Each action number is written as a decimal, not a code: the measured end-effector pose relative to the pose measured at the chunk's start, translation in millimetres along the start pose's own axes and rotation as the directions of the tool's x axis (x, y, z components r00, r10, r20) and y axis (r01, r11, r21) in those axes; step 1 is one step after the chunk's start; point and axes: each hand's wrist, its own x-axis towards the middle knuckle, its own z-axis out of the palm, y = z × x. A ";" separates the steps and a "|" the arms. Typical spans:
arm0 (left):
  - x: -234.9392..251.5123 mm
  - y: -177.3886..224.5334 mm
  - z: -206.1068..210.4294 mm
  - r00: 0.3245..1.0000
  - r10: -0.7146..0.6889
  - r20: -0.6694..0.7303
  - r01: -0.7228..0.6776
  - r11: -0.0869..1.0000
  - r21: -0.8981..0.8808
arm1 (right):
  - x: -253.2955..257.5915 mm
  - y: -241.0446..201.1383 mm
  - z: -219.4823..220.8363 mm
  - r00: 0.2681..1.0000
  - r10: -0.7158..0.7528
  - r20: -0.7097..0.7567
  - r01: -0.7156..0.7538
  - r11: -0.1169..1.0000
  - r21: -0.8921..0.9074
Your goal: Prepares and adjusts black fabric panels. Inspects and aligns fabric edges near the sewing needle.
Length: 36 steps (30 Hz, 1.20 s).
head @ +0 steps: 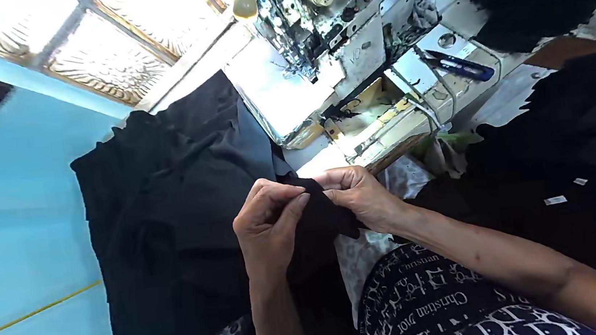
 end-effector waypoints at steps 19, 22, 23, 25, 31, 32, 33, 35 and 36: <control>6.5 5.2 -6.7 0.964 0.071 -0.255 -0.005 0.968 0.250 | 11.6 4.9 -21.6 0.750 -0.458 0.478 0.658 0.597 -0.460; 20.0 10.5 -11.2 0.912 0.201 -0.357 -0.036 0.907 0.420 | 7.0 4.5 -30.0 0.770 -0.420 0.481 0.637 0.554 -0.536; 24.0 10.4 -11.0 0.897 0.228 -0.378 -0.034 0.890 0.455 | 4.8 5.6 -32.8 0.780 -0.409 0.473 0.624 0.547 -0.558; 29.3 7.4 -9.8 0.880 0.254 -0.401 -0.021 0.865 0.502 | -0.3 9.5 -37.5 0.818 -0.382 0.430 0.575 0.552 -0.603; 30.9 -7.8 -13.3 0.877 0.197 -0.437 0.061 0.858 0.509 | -15.8 29.7 -47.9 0.900 -0.355 0.252 0.415 0.521 -0.746; 30.0 -10.6 -15.9 0.879 0.184 -0.440 0.069 0.864 0.500 | -18.4 32.2 -48.9 0.890 -0.394 0.231 0.418 0.500 -0.759; 29.0 -14.0 -19.1 0.882 0.169 -0.441 0.079 0.869 0.489 | -21.1 33.6 -49.7 0.870 -0.440 0.222 0.434 0.471 -0.768; 26.1 -22.5 -26.3 0.886 0.123 -0.448 0.108 0.883 0.457 | -26.8 34.6 -50.5 0.807 -0.538 0.244 0.491 0.382 -0.783; 24.4 -26.9 -29.8 0.890 0.092 -0.446 0.127 0.891 0.436 | -28.9 34.9 -50.6 0.768 -0.582 0.267 0.524 0.331 -0.785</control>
